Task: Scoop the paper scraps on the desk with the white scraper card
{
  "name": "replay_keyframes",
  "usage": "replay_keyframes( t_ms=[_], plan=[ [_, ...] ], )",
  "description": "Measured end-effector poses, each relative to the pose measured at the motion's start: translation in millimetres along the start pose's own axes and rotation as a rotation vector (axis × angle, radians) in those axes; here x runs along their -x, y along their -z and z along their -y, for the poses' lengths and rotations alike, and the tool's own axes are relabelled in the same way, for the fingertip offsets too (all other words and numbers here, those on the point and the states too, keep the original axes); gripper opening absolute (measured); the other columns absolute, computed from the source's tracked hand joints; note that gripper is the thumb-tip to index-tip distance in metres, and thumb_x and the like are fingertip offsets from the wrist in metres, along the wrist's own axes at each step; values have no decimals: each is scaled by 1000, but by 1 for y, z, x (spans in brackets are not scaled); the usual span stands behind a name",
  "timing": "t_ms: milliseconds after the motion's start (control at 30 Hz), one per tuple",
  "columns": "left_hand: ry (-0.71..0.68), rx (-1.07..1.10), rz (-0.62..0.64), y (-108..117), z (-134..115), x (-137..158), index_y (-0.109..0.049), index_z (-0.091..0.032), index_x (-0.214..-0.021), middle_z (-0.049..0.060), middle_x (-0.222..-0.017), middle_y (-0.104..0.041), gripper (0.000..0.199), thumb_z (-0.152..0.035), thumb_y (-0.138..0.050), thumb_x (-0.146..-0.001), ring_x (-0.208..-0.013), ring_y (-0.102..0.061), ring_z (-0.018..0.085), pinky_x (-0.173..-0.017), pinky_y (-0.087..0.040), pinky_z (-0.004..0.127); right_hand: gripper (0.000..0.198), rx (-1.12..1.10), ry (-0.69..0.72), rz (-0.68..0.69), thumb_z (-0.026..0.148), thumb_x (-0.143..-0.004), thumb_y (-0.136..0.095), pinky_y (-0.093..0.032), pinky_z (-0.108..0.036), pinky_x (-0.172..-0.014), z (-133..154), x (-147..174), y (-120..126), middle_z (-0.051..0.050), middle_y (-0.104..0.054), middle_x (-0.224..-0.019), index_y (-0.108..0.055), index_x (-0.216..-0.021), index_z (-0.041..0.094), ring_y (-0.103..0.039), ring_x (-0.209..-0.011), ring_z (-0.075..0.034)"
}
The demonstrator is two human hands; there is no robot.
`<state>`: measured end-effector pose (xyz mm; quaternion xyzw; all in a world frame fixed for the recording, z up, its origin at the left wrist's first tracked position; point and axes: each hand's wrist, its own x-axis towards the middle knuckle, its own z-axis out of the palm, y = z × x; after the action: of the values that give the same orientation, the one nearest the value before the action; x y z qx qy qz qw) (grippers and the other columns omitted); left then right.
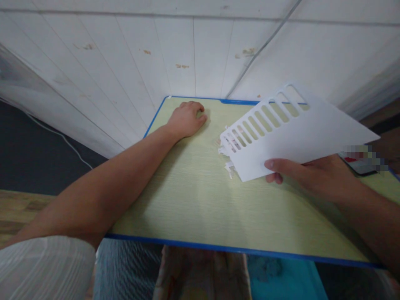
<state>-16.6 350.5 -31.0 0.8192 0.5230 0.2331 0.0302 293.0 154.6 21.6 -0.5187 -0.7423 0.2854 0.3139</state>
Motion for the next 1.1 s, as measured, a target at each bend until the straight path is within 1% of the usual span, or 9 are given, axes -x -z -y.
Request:
replay_keyframes(
  t_ms=[100, 200, 300, 467, 667, 833, 933, 1000, 1100],
  plan=[
    [-9, -18, 3, 1, 0, 0, -78, -20, -129, 14, -142, -77, 35, -37, -63, -103, -137, -67, 35, -125, -50, 56, 47, 14, 6, -3, 48, -101, -70, -62, -40, -70, 2, -1, -2, -3, -78, -66, -64, -59, 29, -76, -64, -25],
    [-9, -30, 2, 0, 1, 1, -78, -21, -130, 14, -142, -77, 35, -38, -62, -104, -137, -67, 34, -124, -51, 55, 51, 30, -2, 20, 49, -103, -68, -61, -40, -70, 2, -2, -7, -4, -83, -76, -63, -57, 29, -78, -69, -26],
    [-1, -24, -3, 1, 1, 1, -78, -21, -130, 14, -142, -77, 35, -38, -62, -104, -137, -67, 35, -124, -51, 55, 50, 6, -17, 21, 48, -102, -70, -60, -38, -67, 1, -1, -8, -3, -78, -68, -65, -56, 28, -75, -64, -24],
    [7, -61, 28, 6, -3, 4, -77, -18, -134, 16, -148, -76, 41, -40, -59, -105, -141, -66, 35, -126, -50, 51, 45, -88, -35, -80, 47, -100, -74, -60, -36, -65, 2, -2, -1, -3, -75, -63, -68, -60, 26, -72, -60, -22],
    [1, -93, 15, 8, -7, 7, -78, -15, -135, 18, -147, -77, 44, -39, -56, -104, -139, -68, 37, -123, -52, 52, 33, -148, -70, 32, 42, -92, -76, -61, -35, -62, 12, -10, 1, -4, -74, -61, -72, -65, 24, -69, -56, -21],
    [-4, -169, 16, 17, -19, 9, -79, -13, -130, 21, -141, -78, 43, -34, -51, -105, -134, -70, 39, -117, -56, 53, 31, -187, -108, -64, 39, -88, -74, -61, -33, -66, 12, -11, -6, -7, -75, -62, -74, -64, 20, -69, -56, -19],
    [16, -274, 66, 27, -28, 16, -80, -13, -125, 23, -138, -79, 44, -28, -43, -108, -131, -71, 39, -114, -56, 55, 23, -414, -236, -137, 38, -83, -75, -56, -31, -55, 13, -4, -18, -7, -76, -63, -75, -70, 19, -64, -49, -17],
    [30, -311, 93, 35, -34, 27, -79, -14, -127, 22, -140, -78, 44, -29, -42, -108, -132, -70, 39, -114, -56, 54, 17, -528, -297, -193, 35, -82, -75, -56, -31, -54, 13, 2, -26, -6, -77, -64, -75, -77, 19, -66, -50, -19],
    [-22, -265, 81, 45, -39, 55, -76, -18, -132, 17, -145, -76, 41, -31, -48, -106, -138, -67, 36, -121, -54, 51, 18, -538, -296, -247, 32, -85, -72, -56, -30, -55, 13, 13, -31, -9, -78, -66, -74, -73, 18, -68, -52, -19]
  ],
)
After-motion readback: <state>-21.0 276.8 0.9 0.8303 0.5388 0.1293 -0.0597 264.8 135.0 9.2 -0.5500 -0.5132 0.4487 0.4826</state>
